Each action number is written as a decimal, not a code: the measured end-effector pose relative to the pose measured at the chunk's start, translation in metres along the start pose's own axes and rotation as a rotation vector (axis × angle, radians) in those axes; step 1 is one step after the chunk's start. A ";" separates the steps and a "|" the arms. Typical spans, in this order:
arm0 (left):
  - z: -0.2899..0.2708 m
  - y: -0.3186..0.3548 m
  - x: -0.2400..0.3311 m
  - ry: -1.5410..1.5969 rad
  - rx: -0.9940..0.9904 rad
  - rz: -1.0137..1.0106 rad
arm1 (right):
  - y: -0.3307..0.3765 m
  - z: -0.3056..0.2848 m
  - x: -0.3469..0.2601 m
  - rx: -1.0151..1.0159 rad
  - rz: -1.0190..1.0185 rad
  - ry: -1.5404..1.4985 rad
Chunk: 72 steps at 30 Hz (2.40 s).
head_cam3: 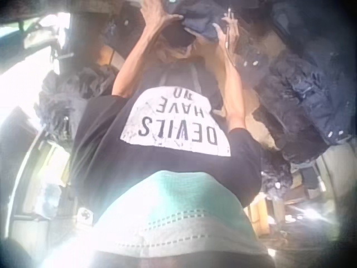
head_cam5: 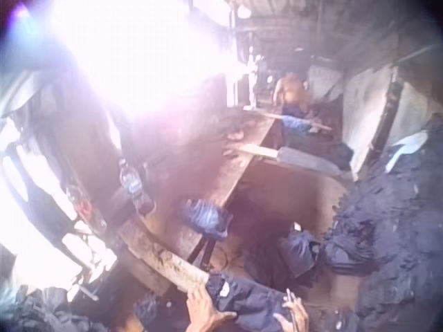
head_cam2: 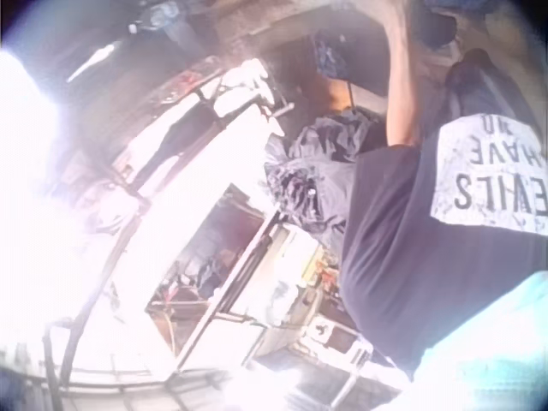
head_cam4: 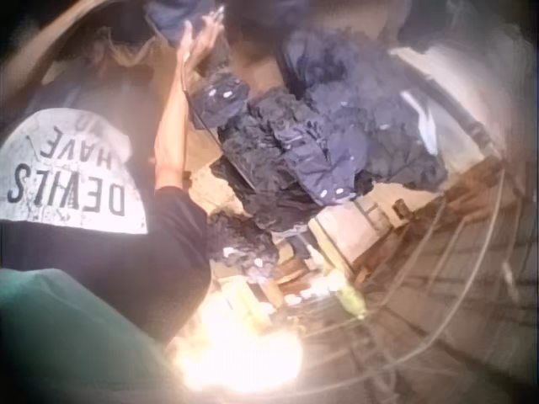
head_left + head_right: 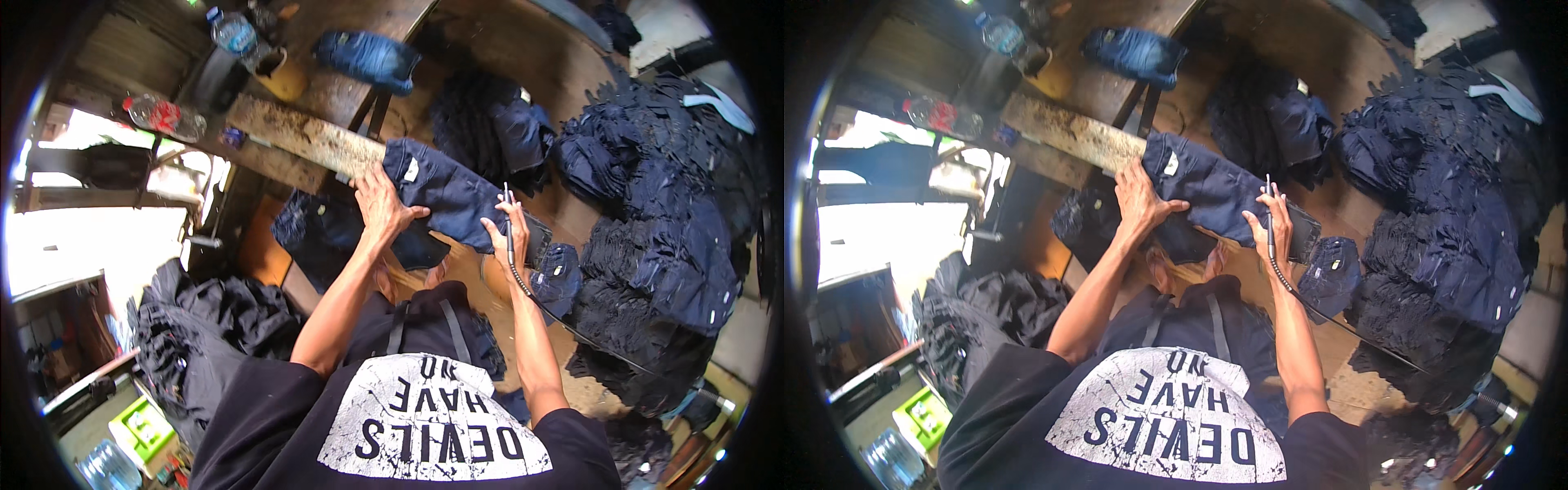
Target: The person uses a seam ripper to remove stitching from the seams of multiple pairs of dark denim jeans. They work one pair at a time, lifting and turning the jeans to access different seams, then placing the finished items into a pile on the floor.
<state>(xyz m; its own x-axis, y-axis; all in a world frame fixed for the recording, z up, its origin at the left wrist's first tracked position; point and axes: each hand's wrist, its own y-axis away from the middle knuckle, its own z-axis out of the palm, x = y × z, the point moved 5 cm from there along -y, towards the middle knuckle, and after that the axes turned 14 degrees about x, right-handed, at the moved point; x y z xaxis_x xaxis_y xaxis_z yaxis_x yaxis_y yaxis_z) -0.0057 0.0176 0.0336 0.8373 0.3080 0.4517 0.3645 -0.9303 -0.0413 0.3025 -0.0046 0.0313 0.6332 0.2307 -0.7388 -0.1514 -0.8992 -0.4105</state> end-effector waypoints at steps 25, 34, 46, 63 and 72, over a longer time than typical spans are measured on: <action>0.127 -0.087 0.102 0.285 -0.073 0.498 | -0.063 0.048 0.041 -0.132 0.181 -0.152; 0.033 0.099 0.058 0.613 0.840 -0.399 | -0.073 0.067 0.055 -0.218 0.247 -0.212; 0.124 0.153 0.019 1.425 -0.063 -0.854 | -0.079 0.075 0.065 -0.355 0.161 -0.205; 0.141 0.174 0.024 1.251 0.105 -0.545 | -0.002 -0.001 0.035 -0.434 -0.402 -0.456; 0.139 0.171 0.025 1.229 0.140 -0.506 | 0.003 0.001 0.028 -0.484 -0.432 -0.457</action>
<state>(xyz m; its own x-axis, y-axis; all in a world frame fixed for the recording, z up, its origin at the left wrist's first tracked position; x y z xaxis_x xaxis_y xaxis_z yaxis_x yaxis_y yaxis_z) 0.1344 -0.1059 -0.0863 -0.2824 0.1635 0.9453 0.6243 -0.7168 0.3105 0.3191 -0.0004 0.0088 0.1704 0.6313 -0.7566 0.4495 -0.7331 -0.5105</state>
